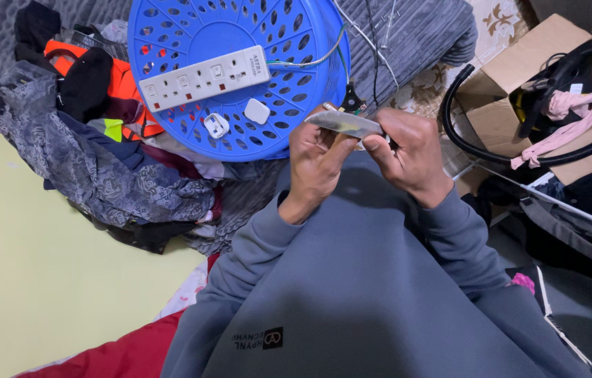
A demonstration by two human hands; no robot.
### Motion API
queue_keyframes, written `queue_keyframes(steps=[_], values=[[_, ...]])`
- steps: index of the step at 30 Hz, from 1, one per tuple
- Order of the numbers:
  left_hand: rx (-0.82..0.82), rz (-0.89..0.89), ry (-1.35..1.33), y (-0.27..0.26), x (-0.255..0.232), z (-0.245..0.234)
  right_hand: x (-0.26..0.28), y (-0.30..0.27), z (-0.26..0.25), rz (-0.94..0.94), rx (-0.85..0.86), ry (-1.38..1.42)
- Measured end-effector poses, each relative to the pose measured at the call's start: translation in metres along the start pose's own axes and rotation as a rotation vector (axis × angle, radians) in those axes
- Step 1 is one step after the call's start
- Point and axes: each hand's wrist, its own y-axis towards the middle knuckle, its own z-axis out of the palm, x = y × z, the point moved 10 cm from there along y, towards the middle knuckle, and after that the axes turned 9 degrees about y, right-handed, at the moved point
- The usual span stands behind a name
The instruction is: The person holds a small black electronic component and uses a knife to strip the insulation from a green wire. They then use a screwdriver to tighten a screw on the component, securing the wire in place.
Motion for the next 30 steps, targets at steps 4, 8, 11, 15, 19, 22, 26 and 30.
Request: queue_keyframes(steps=[4,8,11,15,19,22,26,30], values=[[0.02,0.003,-0.014,-0.002,0.003,0.002,0.001,0.001,0.001,-0.001,-0.011,0.011],[-0.004,-0.025,-0.007,-0.002,0.011,-0.001,-0.006,-0.004,0.002,-0.028,-0.018,0.039],[-0.067,-0.07,-0.092,0.001,0.025,-0.006,-0.035,-0.012,0.01,0.052,0.047,0.132],[-0.084,-0.11,-0.084,0.001,0.027,-0.007,-0.051,-0.032,0.006,0.009,0.018,0.326],[-0.062,-0.056,0.075,0.0,0.01,-0.002,-0.078,-0.044,0.006,0.34,-0.184,0.73],[-0.036,0.025,0.273,-0.002,-0.003,0.006,-0.072,-0.037,0.015,0.506,-0.198,1.015],[-0.026,0.123,0.391,0.0,-0.022,0.01,-0.057,-0.026,0.016,0.514,-0.182,1.056],[-0.05,0.169,0.544,-0.003,-0.03,0.009,-0.051,-0.025,0.01,0.462,-0.169,0.921]])
